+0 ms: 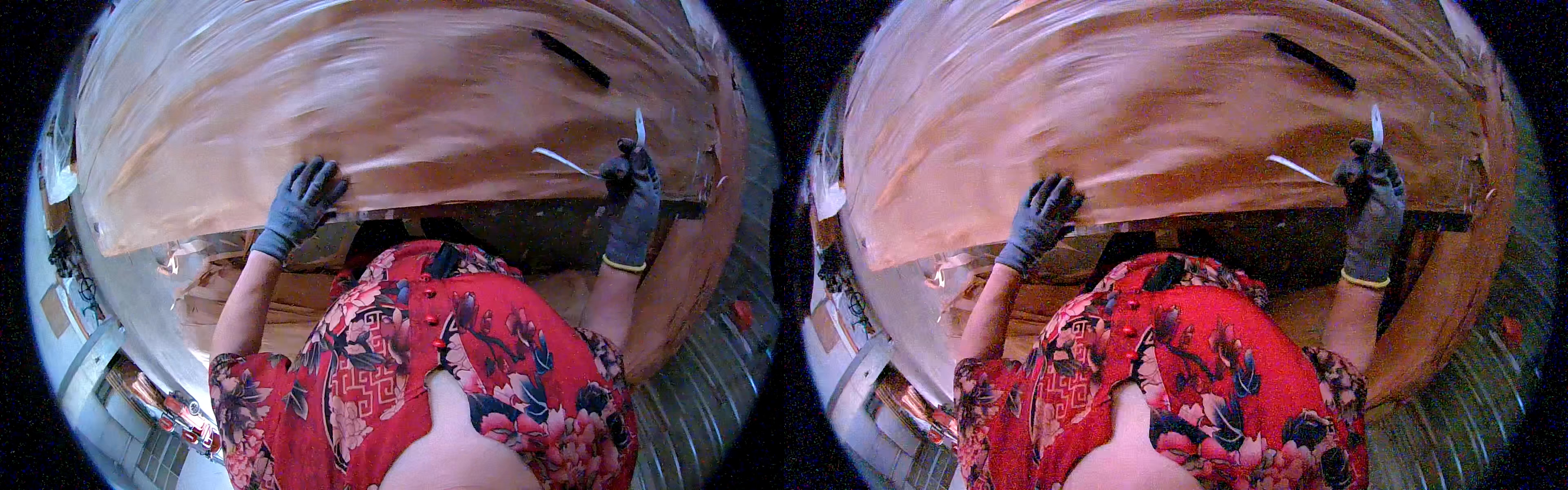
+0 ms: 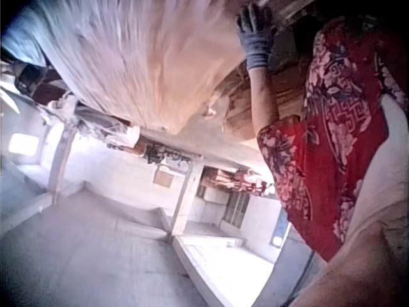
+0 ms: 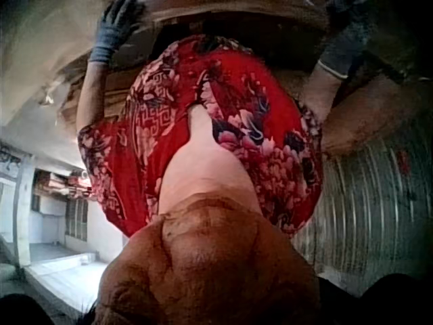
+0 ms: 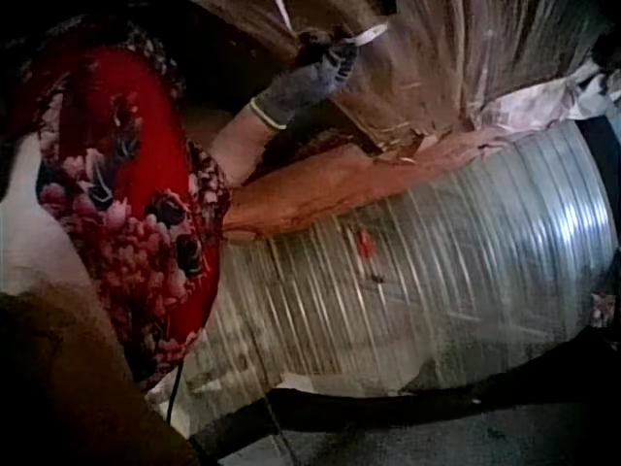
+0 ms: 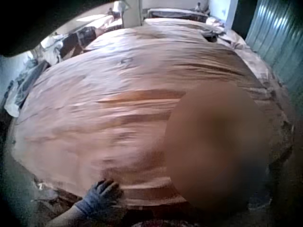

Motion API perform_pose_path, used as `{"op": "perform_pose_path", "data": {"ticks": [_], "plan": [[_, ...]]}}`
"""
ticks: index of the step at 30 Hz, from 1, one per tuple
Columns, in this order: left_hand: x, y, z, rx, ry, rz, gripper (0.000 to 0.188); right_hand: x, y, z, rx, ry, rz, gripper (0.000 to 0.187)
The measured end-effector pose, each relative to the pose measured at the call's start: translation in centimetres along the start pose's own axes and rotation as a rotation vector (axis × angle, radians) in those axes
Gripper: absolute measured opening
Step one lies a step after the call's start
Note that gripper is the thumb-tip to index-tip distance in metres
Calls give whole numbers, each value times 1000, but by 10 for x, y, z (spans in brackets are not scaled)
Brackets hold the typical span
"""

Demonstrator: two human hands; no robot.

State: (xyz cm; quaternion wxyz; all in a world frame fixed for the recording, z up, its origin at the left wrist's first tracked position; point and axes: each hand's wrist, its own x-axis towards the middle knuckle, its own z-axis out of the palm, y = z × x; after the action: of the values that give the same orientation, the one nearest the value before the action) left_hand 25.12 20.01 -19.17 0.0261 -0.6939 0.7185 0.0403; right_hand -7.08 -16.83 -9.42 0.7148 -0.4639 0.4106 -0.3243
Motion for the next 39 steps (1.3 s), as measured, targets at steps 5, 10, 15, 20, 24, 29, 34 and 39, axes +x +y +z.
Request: {"op": "perform_pose_path", "data": {"ticks": [5, 10, 15, 20, 24, 29, 34, 39], "plan": [[-6, -18, 5, 90, 69, -55, 40, -8, 13, 9, 68, 3, -34, 25], [-16, -20, 8, 81, 103, -45, 35, -2, 8, 11, 74, -21, -71, 23], [-8, -12, 0, 178, 107, -47, 39, 9, 20, 15, 48, 14, -128, 23], [-25, -26, 1, 189, 74, -125, 49, 2, 14, 16, 28, -45, -95, 25], [-39, -30, -12, 301, 121, -261, 48, 10, 11, 11, -17, -156, -5, 26], [-52, -11, -31, 106, 51, -394, 56, 18, 3, 42, -84, -146, 14, 26], [-57, 4, -41, -42, 171, -502, 61, 24, -6, 75, -314, -325, 18, 21], [-42, 59, -23, 113, 227, -521, 53, 3, 20, 117, -625, -662, 245, 18]]}}
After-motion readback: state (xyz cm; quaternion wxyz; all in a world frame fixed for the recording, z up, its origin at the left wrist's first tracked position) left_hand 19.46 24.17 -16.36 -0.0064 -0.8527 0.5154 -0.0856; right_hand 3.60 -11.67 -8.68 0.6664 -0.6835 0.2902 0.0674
